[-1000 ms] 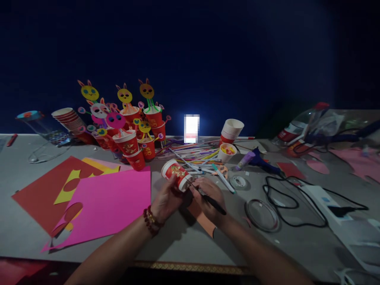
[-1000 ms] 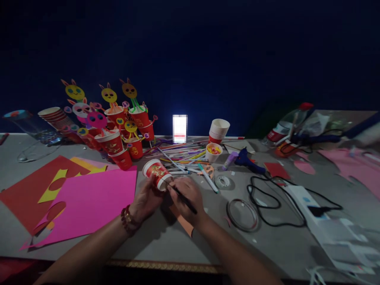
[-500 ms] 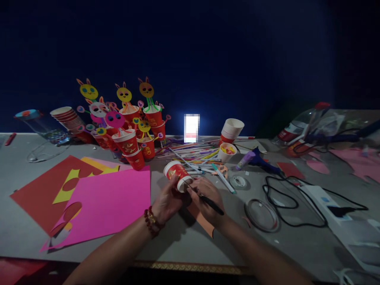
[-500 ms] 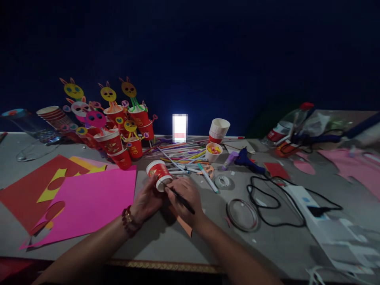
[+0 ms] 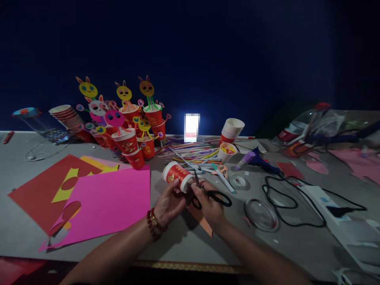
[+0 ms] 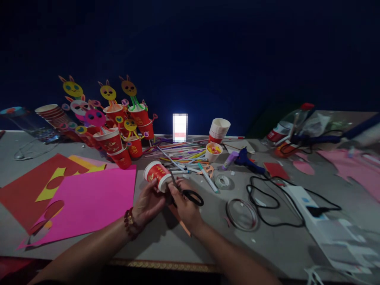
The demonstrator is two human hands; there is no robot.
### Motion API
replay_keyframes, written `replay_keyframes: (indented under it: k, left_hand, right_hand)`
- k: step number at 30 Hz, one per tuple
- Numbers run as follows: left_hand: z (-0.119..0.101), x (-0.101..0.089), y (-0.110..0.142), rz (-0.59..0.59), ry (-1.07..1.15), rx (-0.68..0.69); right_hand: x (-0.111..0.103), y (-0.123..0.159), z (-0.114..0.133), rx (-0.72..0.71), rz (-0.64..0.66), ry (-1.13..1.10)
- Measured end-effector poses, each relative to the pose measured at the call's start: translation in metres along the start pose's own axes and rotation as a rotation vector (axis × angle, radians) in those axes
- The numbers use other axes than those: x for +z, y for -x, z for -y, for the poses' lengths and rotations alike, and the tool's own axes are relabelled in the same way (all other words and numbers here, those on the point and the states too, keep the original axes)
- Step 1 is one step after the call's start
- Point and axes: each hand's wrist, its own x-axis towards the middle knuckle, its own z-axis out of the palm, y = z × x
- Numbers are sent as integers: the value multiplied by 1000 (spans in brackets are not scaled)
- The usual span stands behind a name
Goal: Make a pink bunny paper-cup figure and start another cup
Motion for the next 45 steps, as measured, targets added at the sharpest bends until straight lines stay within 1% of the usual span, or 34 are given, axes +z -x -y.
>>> replay_keyframes:
  k: [2, 4, 8, 10, 14, 16, 19, 21, 23, 27, 30, 32, 35, 38, 39, 40, 41, 42, 45]
  left_hand:
    - [1, 1, 0, 21, 2, 19]
    - [1, 0, 0, 41, -4, 34]
    - [1, -3, -1, 77, -34, 46]
    - [0, -3, 0, 105, -50, 49]
    - [-3, -1, 1, 165, -86, 15]
    - [-4, -1, 0, 135, -100, 22]
    - [-5, -4, -2, 28, -114, -14]
    - [-5, -6, -3, -2, -104, -45]
    - [-5, -6, -3, 11, -87, -53]
    - [-2, -4, 0, 50, -65, -30]
    - [1, 0, 2, 35, -34, 3]
    - [2, 2, 2, 12, -23, 27]
    - [4, 2, 0, -12, -13, 67]
    - [6, 0, -1, 10, -7, 71]
    - [6, 0, -2, 22, -12, 71]
    - [6, -1, -2, 33, -19, 73]
    - [5, -1, -1, 43, -29, 78]
    - [4, -1, -1, 55, -41, 82]
    - [1, -2, 1, 90, -76, 59]
  right_hand:
    - [2, 1, -2, 71, -8, -101]
    - [4, 1, -4, 114, -38, -160]
    - [3, 1, -5, 145, -68, -163]
    - [1, 0, -4, 97, -25, -80]
    - [-5, -6, -1, -151, 55, 129]
    - [-7, -9, -1, -228, 95, 188]
    - [-9, -10, -1, -304, 162, 276]
    - [-8, -9, -1, -305, 142, 307]
    - [-7, -8, -1, -272, 100, 304]
    - [-2, -6, 1, -258, 42, 196]
    - [1, -4, 2, -161, -13, 129]
    - [3, -3, 2, -48, -40, 56]
    - [7, -1, 4, 153, -57, -149]
    - [11, 1, 7, 344, -66, -325]
    - [11, 1, 8, 382, -67, -343]
    - [10, 1, 9, 387, -60, -331]
    - [9, 0, 9, 356, -53, -287]
    - [7, -1, 8, 291, -47, -219]
    - [-1, -3, 5, 18, -26, 27]
